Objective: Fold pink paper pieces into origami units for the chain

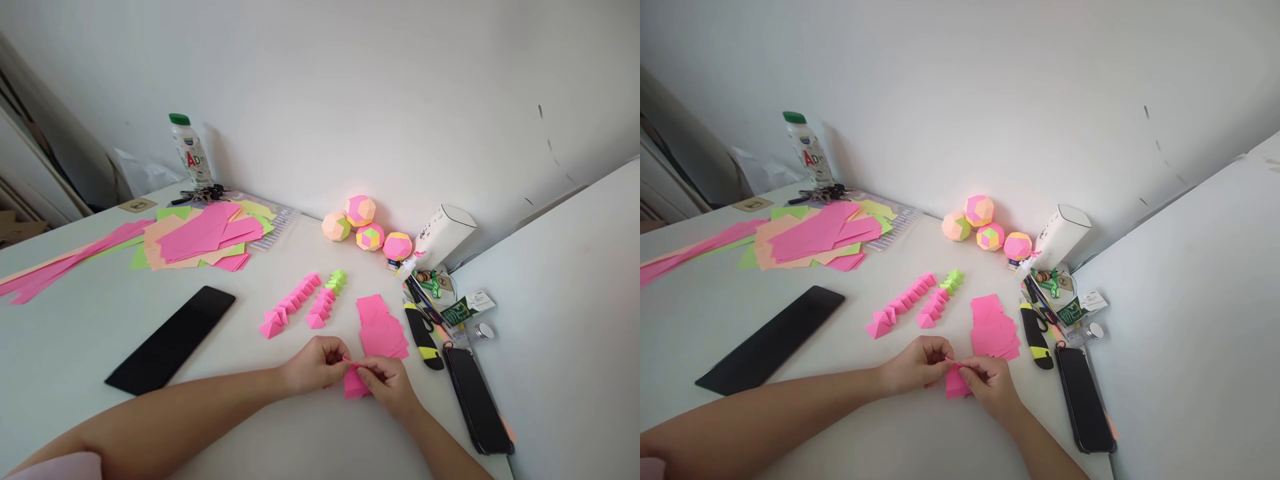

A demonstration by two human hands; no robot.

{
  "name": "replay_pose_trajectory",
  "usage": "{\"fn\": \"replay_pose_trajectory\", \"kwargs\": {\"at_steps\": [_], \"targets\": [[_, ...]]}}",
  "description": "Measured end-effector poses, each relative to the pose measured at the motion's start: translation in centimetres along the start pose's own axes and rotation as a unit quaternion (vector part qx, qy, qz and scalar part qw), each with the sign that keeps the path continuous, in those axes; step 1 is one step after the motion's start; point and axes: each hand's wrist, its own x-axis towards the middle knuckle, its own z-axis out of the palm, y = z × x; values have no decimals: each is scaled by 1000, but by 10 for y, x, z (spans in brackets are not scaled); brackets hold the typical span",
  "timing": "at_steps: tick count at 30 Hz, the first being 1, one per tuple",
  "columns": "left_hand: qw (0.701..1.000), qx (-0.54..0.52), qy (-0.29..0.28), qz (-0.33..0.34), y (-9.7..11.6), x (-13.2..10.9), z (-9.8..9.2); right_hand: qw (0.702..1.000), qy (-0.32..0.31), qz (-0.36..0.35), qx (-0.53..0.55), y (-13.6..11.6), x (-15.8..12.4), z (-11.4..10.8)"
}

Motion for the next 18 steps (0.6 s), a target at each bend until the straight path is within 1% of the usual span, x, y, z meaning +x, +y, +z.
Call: {"fn": "replay_pose_trajectory", "kwargs": {"at_steps": [4, 11, 15, 18], "targets": [[1000, -9, 8, 1, -2, 1, 0, 1000, -1, 10, 17, 0, 0, 1], [997, -50, 52, -4, -3, -1, 3, 995, -16, 46, 89, 4, -2, 2], [995, -67, 71, -10, -4, 0, 2, 993, -20, 42, 109, 5, -3, 1], [994, -85, 70, 3, -4, 0, 1, 993, -15, 42, 105, 6, -3, 0]]}}
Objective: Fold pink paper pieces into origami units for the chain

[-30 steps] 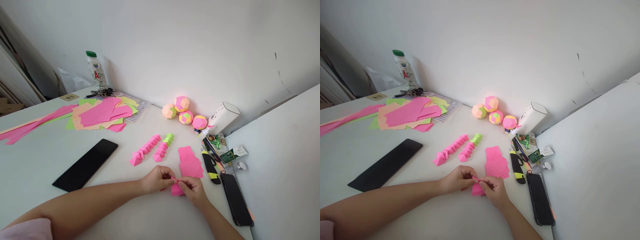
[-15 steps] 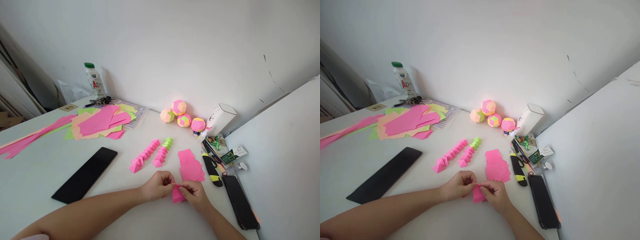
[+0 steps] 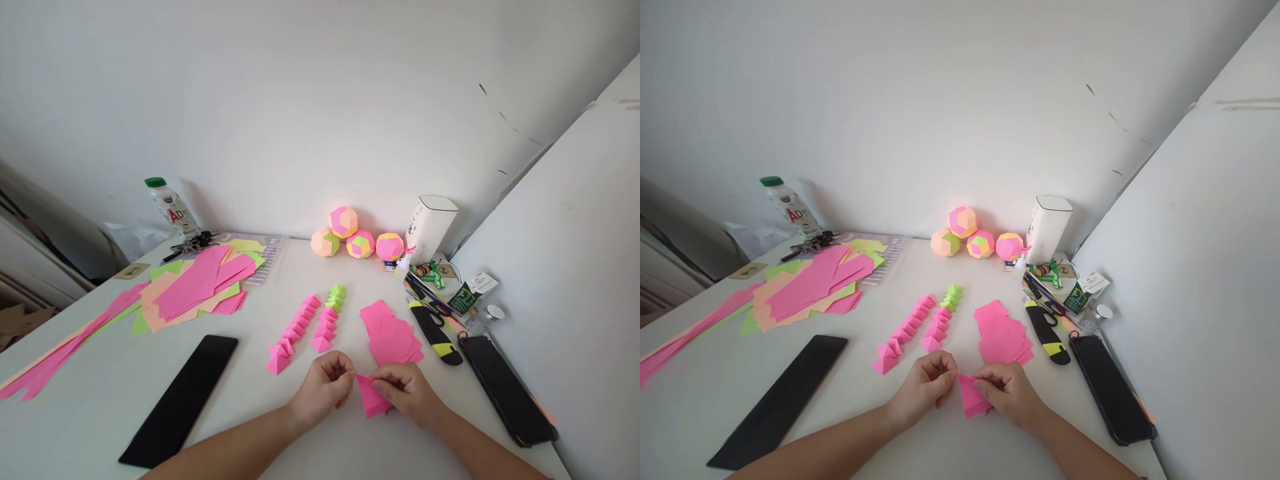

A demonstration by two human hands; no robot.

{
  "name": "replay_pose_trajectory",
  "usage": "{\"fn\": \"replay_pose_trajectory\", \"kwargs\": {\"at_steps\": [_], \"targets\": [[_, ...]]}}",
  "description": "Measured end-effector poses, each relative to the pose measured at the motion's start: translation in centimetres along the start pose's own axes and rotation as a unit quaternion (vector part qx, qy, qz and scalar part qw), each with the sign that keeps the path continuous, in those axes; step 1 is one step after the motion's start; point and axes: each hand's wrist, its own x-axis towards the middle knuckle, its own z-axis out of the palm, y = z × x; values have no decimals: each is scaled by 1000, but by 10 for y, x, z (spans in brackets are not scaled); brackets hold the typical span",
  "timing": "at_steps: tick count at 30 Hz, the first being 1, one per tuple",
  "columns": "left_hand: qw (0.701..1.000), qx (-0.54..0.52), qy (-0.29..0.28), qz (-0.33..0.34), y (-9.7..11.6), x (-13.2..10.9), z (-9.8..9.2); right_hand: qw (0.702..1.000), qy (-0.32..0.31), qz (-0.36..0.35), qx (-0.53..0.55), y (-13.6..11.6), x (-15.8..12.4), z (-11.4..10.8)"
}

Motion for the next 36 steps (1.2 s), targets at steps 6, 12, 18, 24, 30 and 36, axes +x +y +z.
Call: {"fn": "replay_pose_trajectory", "kwargs": {"at_steps": [6, 12, 18, 24, 30, 36], "targets": [[997, 43, -56, 3, -4, 0, 6, 999, 5, -17, -27, -1, 2, 1], [994, 103, -35, -18, -6, 0, 12, 998, 7, -31, -51, -3, 2, 5], [998, 58, -20, -12, -3, -1, 9, 999, 25, 11, 33, -6, 0, 4], [1000, 16, 12, -12, -4, 2, 2, 990, 89, 8, 107, -12, 1, -2], [998, 54, -28, -21, -2, 0, 6, 999, 33, -35, -6, -4, 0, 5], [995, 95, -44, -2, -1, -2, 12, 997, 25, -41, -56, -2, 0, 7]]}}
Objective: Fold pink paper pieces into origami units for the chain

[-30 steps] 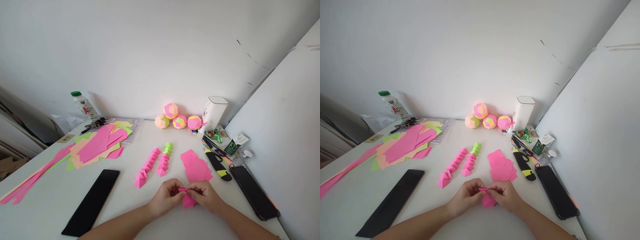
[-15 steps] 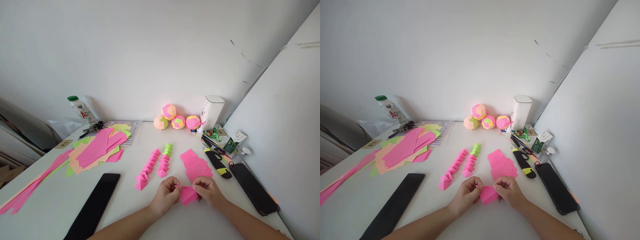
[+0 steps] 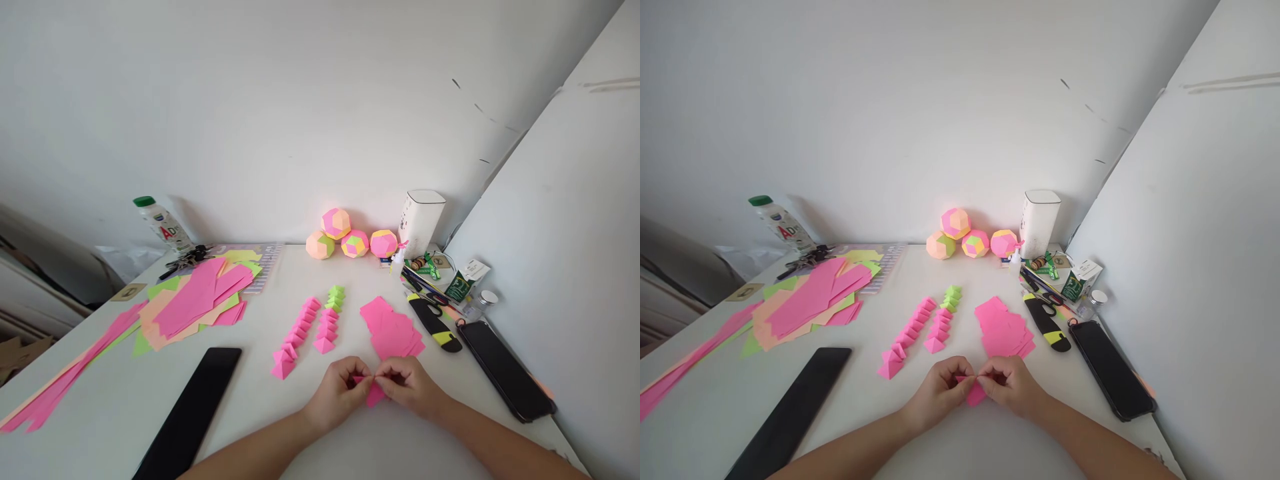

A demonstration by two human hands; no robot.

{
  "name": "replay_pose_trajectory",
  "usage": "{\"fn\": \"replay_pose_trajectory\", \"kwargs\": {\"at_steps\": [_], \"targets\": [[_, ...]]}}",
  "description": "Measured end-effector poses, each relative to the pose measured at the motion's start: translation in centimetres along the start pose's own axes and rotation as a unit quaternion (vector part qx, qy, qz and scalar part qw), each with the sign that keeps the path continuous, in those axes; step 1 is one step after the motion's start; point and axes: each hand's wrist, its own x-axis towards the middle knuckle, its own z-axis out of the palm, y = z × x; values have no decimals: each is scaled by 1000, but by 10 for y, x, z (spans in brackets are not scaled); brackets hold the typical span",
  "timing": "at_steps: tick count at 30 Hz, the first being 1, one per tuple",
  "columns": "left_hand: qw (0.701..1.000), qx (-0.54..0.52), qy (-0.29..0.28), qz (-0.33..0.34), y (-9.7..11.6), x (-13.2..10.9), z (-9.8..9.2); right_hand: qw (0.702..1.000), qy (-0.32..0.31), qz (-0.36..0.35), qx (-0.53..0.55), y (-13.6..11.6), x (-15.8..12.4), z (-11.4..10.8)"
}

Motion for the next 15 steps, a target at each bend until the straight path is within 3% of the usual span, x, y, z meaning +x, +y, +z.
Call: {"fn": "replay_pose_trajectory", "kwargs": {"at_steps": [9, 15], "targets": [[996, -81, 36, 10, -1, -1, -8, 994, 42, 34, 94, -5, -2, -7], [999, -35, -23, 0, -4, -1, -5, 997, 29, 21, 63, -8, 0, -4]]}}
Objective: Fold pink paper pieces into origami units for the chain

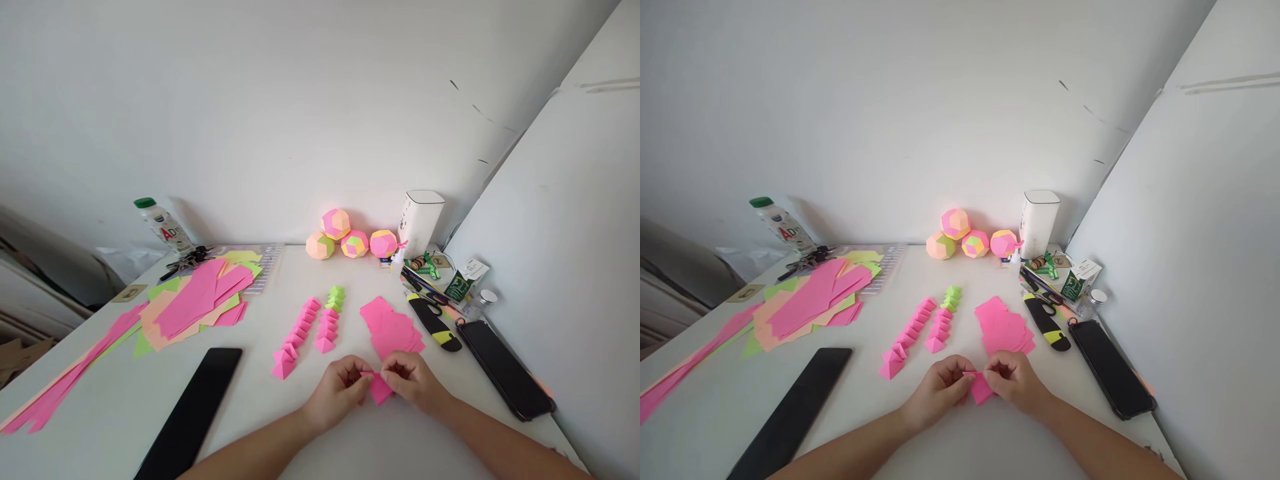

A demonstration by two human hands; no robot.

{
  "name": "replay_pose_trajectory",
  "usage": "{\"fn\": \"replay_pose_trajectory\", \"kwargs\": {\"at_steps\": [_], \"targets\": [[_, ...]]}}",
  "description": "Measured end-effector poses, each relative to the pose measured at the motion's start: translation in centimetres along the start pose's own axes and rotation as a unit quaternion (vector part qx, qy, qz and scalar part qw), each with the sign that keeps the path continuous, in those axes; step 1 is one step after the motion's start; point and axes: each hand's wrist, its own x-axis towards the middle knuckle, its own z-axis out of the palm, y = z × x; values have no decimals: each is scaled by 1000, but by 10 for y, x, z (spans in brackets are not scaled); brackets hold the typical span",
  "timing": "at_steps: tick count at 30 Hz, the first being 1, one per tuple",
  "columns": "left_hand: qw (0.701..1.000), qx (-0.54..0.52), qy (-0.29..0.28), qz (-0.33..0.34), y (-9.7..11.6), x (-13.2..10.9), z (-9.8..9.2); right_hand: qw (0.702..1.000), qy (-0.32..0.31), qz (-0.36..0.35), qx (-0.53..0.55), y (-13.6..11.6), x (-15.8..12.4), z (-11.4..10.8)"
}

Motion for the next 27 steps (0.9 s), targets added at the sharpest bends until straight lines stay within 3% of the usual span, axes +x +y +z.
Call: {"fn": "replay_pose_trajectory", "kwargs": {"at_steps": [5, 10, 15, 20, 23, 27], "targets": [[1000, 21, 10, -3, -2, -1, 0, 1000, 11, -6, -14, -1, -2, 2], [1000, -13, 23, -9, 1, 1, -2, 997, 41, 16, 55, 2, -3, -3], [998, -46, 30, -2, -1, 2, -5, 992, 32, 17, 121, 2, -1, -5], [998, -35, 49, 21, -5, 1, -2, 997, -13, 31, 73, 5, 0, -2], [994, -46, 92, 47, -8, 1, 0, 998, -11, 29, 54, 7, -1, -1], [991, -56, 101, 74, -12, 1, 0, 1000, -7, 20, 23, 9, -1, 0]]}}
